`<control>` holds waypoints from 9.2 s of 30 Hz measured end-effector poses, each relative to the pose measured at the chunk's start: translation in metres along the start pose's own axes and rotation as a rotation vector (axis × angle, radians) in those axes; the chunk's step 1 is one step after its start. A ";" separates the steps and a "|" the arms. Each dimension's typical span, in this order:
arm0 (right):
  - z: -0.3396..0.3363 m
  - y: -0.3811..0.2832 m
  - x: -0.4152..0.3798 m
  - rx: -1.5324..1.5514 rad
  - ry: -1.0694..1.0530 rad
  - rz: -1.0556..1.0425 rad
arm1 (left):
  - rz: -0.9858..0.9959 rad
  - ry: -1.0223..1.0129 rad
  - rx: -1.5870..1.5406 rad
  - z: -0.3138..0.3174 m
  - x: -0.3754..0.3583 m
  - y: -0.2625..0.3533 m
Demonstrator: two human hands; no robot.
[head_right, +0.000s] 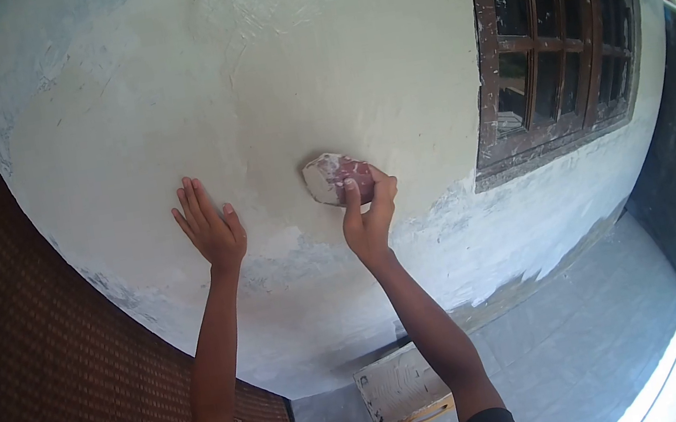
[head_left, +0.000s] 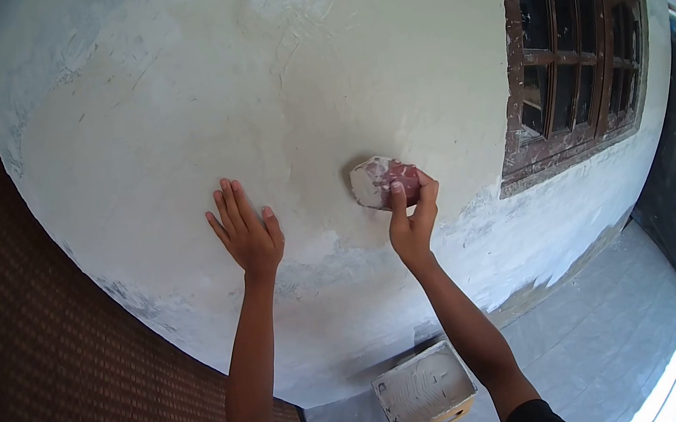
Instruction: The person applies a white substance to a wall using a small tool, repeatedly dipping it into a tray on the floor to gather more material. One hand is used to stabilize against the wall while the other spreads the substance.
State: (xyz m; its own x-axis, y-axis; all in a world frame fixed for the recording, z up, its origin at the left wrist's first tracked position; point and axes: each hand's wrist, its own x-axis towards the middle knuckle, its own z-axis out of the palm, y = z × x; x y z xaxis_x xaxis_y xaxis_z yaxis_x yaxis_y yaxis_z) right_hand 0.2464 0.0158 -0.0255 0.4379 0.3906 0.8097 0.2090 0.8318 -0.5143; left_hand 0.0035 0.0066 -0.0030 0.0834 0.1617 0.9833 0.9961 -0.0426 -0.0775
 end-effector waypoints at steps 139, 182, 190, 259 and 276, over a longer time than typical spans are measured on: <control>0.045 -0.063 0.173 -0.023 0.176 -0.032 | -0.011 -0.019 0.028 -0.002 -0.032 -0.004; 0.038 -0.057 0.117 -0.310 -0.258 -0.380 | 0.018 -0.016 -0.011 -0.001 -0.033 -0.005; 0.010 -0.024 0.154 0.283 0.502 0.162 | -0.014 -0.011 0.038 -0.002 -0.033 -0.004; -0.384 0.200 -0.444 -0.661 -1.313 0.616 | -1.092 -1.350 -0.369 -0.222 -0.660 0.201; -0.421 0.205 -0.483 -0.617 -1.509 0.338 | -1.272 -1.322 -0.438 -0.234 -0.731 0.235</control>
State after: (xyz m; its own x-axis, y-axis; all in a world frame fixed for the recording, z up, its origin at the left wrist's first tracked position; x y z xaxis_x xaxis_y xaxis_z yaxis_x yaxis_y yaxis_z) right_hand 0.4455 -0.1690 -0.6411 -0.5734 0.8191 -0.0155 0.7393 0.5092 -0.4407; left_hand 0.1699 -0.3522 -0.7017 -0.4207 0.8387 -0.3459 0.4152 0.5170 0.7485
